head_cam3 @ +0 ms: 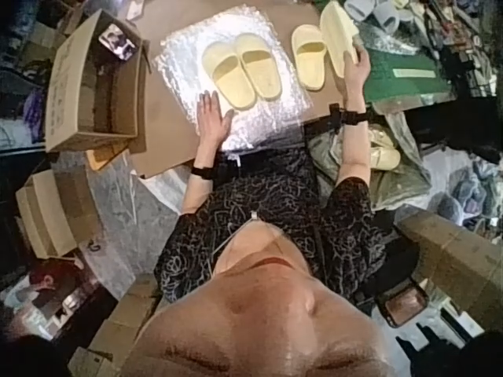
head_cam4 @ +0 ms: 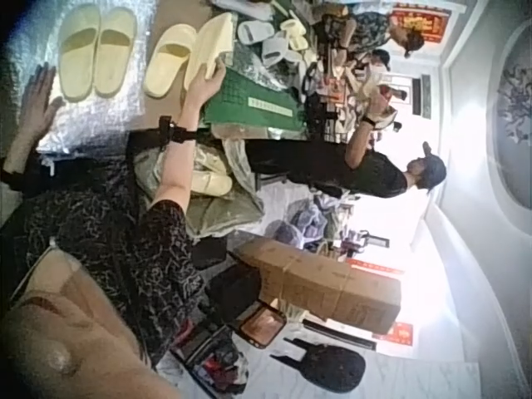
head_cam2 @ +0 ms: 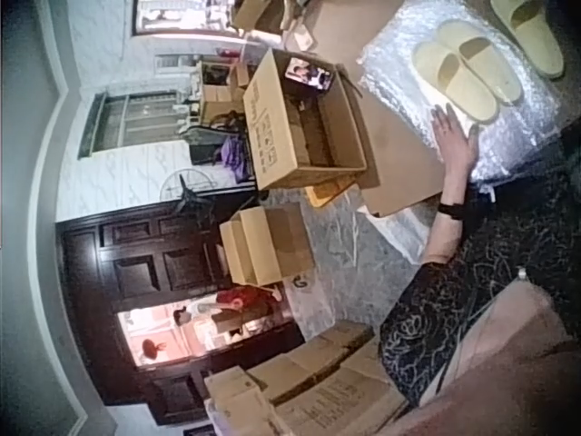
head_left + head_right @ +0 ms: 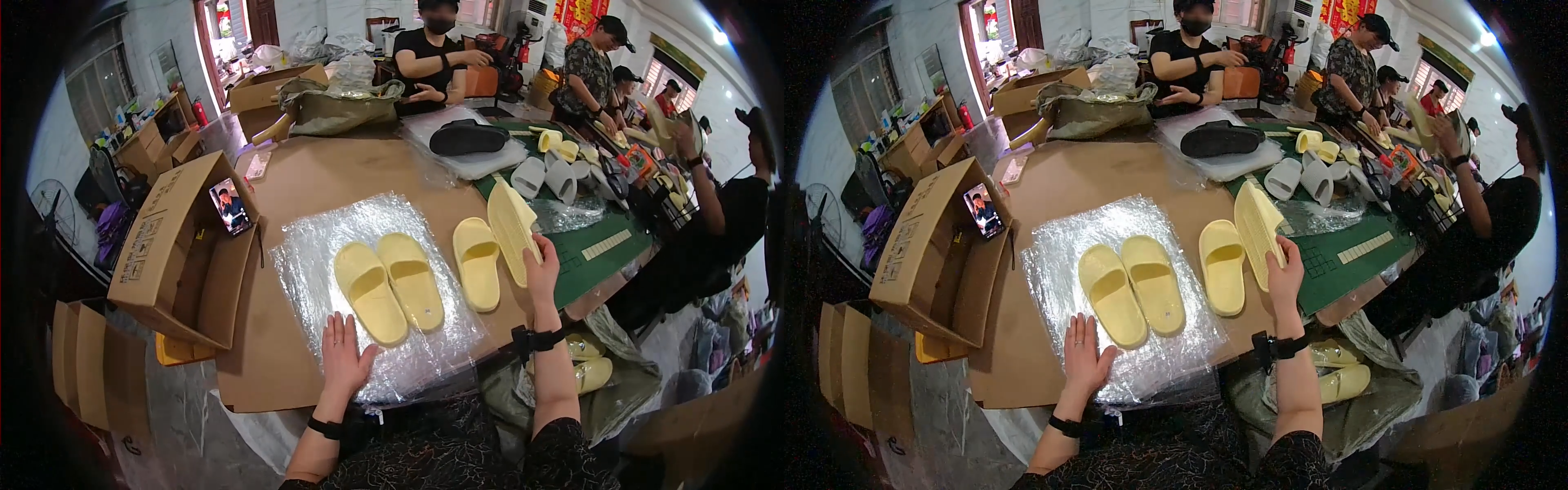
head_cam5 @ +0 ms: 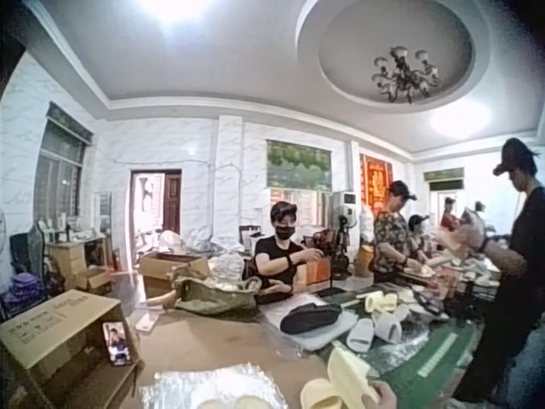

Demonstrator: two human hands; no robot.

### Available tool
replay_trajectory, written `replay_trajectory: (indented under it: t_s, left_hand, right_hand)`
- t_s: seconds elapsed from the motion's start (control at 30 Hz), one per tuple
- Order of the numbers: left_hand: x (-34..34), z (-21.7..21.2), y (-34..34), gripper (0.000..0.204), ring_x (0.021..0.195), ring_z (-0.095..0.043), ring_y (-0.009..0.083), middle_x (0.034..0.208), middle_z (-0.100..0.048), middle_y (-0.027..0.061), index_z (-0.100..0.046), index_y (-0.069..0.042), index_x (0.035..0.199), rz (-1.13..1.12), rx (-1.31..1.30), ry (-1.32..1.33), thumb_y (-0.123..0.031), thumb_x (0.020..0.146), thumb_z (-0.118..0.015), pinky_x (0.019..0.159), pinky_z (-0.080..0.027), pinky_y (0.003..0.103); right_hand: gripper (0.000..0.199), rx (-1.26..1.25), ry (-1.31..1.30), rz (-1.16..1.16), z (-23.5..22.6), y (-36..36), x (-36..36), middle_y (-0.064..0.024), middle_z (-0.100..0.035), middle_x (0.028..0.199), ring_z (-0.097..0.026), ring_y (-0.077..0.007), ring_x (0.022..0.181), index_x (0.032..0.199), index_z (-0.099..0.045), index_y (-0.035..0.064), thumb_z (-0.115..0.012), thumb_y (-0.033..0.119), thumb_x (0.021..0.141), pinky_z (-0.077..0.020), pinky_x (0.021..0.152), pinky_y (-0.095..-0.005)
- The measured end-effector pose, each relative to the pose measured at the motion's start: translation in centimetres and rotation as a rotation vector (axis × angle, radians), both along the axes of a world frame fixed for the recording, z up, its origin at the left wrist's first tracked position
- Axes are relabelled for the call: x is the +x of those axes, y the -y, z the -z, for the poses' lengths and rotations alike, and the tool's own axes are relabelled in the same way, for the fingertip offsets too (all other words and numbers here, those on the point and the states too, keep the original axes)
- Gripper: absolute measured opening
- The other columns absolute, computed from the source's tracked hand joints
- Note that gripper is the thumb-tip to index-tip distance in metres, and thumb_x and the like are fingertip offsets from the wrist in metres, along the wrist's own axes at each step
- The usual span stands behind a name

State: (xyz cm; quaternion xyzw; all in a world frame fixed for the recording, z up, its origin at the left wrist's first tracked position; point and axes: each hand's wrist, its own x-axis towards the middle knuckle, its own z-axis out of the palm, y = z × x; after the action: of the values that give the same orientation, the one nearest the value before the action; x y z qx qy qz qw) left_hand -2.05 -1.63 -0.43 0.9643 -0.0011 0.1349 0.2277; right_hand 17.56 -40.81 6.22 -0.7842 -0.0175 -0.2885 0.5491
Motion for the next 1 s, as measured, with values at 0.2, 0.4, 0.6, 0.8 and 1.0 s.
replay_trajectory:
  t_s: [0.2,0.4,0.6,0.8,1.0]
  left_hand:
    - [0.0,-0.1,0.0,0.079,0.147,-0.022,0.0454,0.155,-0.028,0.0317,-0.034,0.006,0.149,0.002,-0.001,-0.012,-0.043,0.092,-0.059,0.12,-0.015,0.053]
    - [0.0,0.1,0.0,0.082,0.147,-0.02,0.0464,0.156,-0.027,0.0321,-0.032,0.006,0.149,0.0,0.004,-0.017,-0.047,0.093,-0.059,0.12,-0.015,0.054]
    - [0.2,-0.3,0.2,0.082,0.148,-0.019,0.0462,0.156,-0.027,0.0323,-0.032,0.006,0.149,0.006,0.001,-0.027,-0.047,0.093,-0.059,0.12,-0.015,0.054]
    - [0.0,0.1,0.1,0.079,0.147,-0.024,0.045,0.154,-0.031,0.0322,-0.036,0.007,0.148,-0.005,0.012,0.012,-0.043,0.092,-0.061,0.12,-0.016,0.052]
    - [0.1,0.2,0.0,0.08,0.146,-0.023,0.0464,0.154,-0.029,0.0329,-0.036,0.007,0.147,-0.003,-0.002,-0.005,-0.045,0.092,-0.06,0.12,-0.016,0.053]
  right_hand:
    - [0.033,0.573,-0.037,-0.134,0.4,0.8,0.1,-0.0099,-0.064,0.116,-0.061,-0.0162,0.103,0.125,-0.056,-0.0039,-0.062,0.002,0.093,-0.0486,0.09,-0.0298]
    - [0.02,-0.637,0.353,0.084,-4.3,-3.2,-3.4,-0.0121,-0.067,0.11,-0.062,-0.0301,0.094,0.101,-0.067,0.0058,-0.066,0.0,0.082,-0.0503,0.085,-0.0386]
    - [0.033,-0.887,0.224,-0.317,-0.8,-6.1,-4.3,-0.0093,-0.067,0.116,-0.06,-0.0328,0.095,0.107,-0.068,0.01,-0.07,0.006,0.074,-0.0503,0.089,-0.0436]
    - [0.036,-0.663,0.224,-0.137,-0.8,-7.8,-4.3,-0.014,-0.067,0.107,-0.061,-0.0347,0.103,0.114,-0.065,0.007,-0.074,0.016,0.08,-0.0491,0.091,-0.0447]
    - [0.055,-0.572,-0.331,-0.003,3.6,-4.2,-1.8,-0.0244,-0.068,0.105,-0.065,-0.0411,0.099,0.12,-0.06,-0.0035,-0.073,0.037,0.085,-0.0507,0.084,-0.0472]
